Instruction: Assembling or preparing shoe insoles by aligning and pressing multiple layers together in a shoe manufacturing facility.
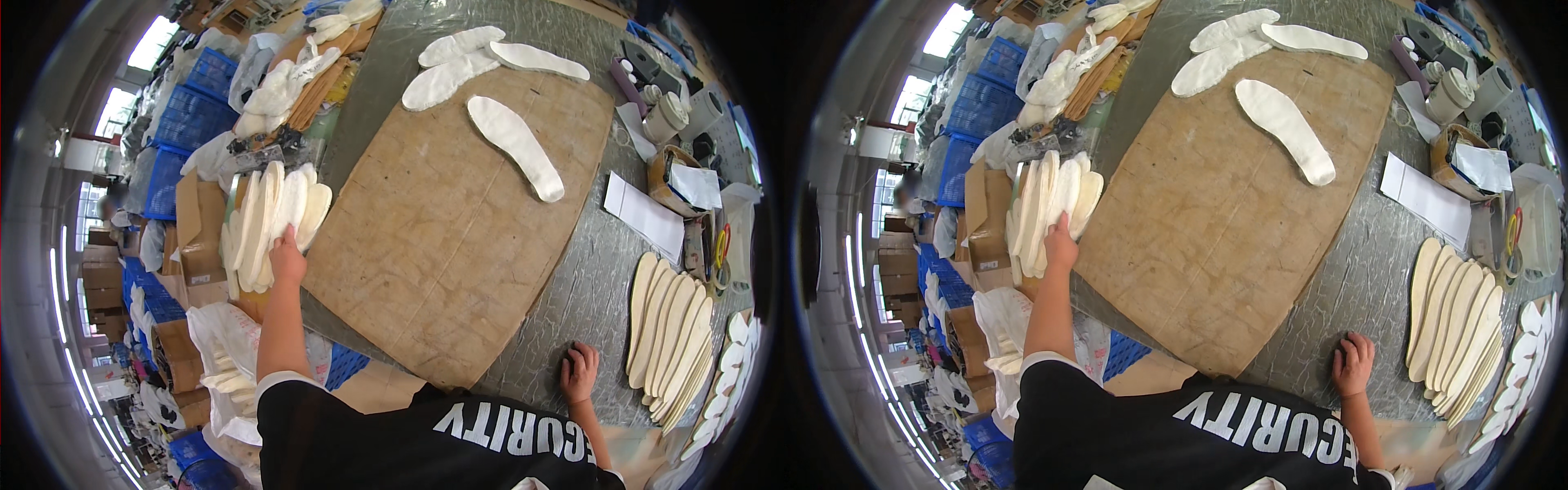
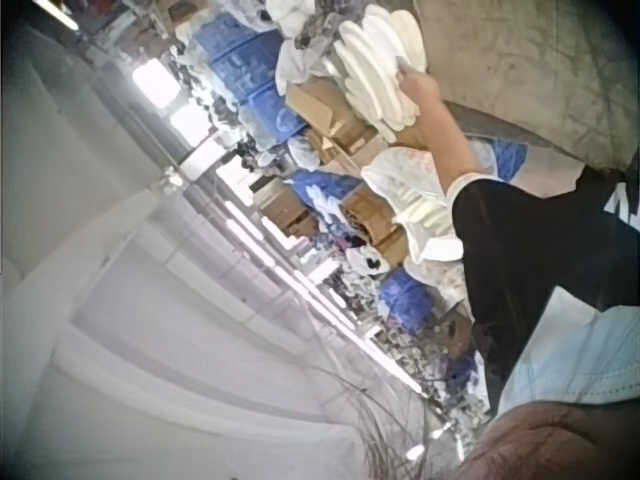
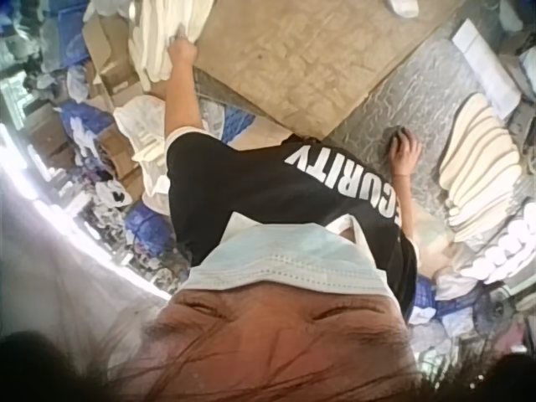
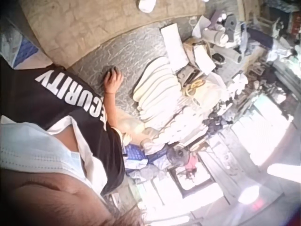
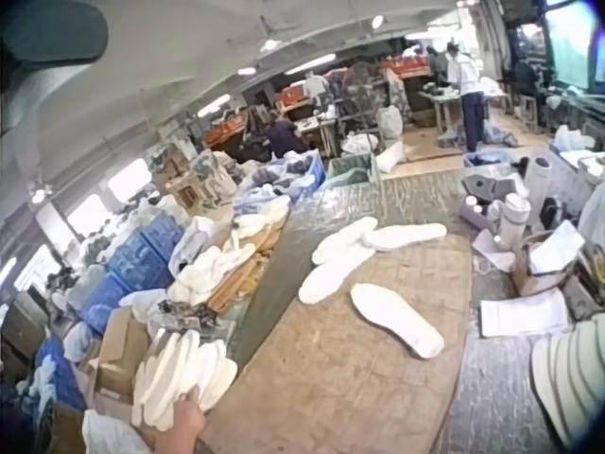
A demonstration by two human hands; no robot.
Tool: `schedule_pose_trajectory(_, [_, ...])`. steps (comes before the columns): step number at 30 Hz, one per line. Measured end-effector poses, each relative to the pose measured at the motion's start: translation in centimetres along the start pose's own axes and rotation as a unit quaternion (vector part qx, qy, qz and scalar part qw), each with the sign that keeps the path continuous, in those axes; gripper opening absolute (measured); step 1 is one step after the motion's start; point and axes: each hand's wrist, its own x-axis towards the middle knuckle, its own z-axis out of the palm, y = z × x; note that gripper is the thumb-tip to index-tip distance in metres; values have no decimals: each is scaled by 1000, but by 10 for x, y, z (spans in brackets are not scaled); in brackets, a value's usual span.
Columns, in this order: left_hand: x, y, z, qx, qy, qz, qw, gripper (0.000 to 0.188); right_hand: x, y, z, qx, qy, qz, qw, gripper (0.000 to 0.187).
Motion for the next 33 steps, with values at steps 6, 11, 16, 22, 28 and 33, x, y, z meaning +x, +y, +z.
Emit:
schedule_pose_trajectory(6, [28, 15, -22, -95, 174, -42, 979, 41, -1, -1, 1, 6, -6, -5, 1000, 29])
schedule_pose_trajectory(11, [-2, 29, -1, -91, 147, 21, 985, 34, -1, -3, 1, 5, 10, 5, 1000, 29])
schedule_pose_trajectory(16, [-22, 3, 28, -121, 83, -10, 989, 46, 3, -4, 1, 10, 9, 4, 1000, 28])
schedule_pose_trajectory(22, [-8, 5, 3, -91, -65, -26, 993, 46, -3, 0, 0, -12, 7, 9, 1000, 29])
schedule_pose_trajectory(28, [19, 75, -8, -165, 140, 3, 976, 30, 2, -7, -1, 7, 8, 19, 1000, 27])
schedule_pose_trajectory(33, [6, 279, -41, -321, 95, 320, 886, 22, 4, -8, 0, 2, 19, 19, 1000, 24])
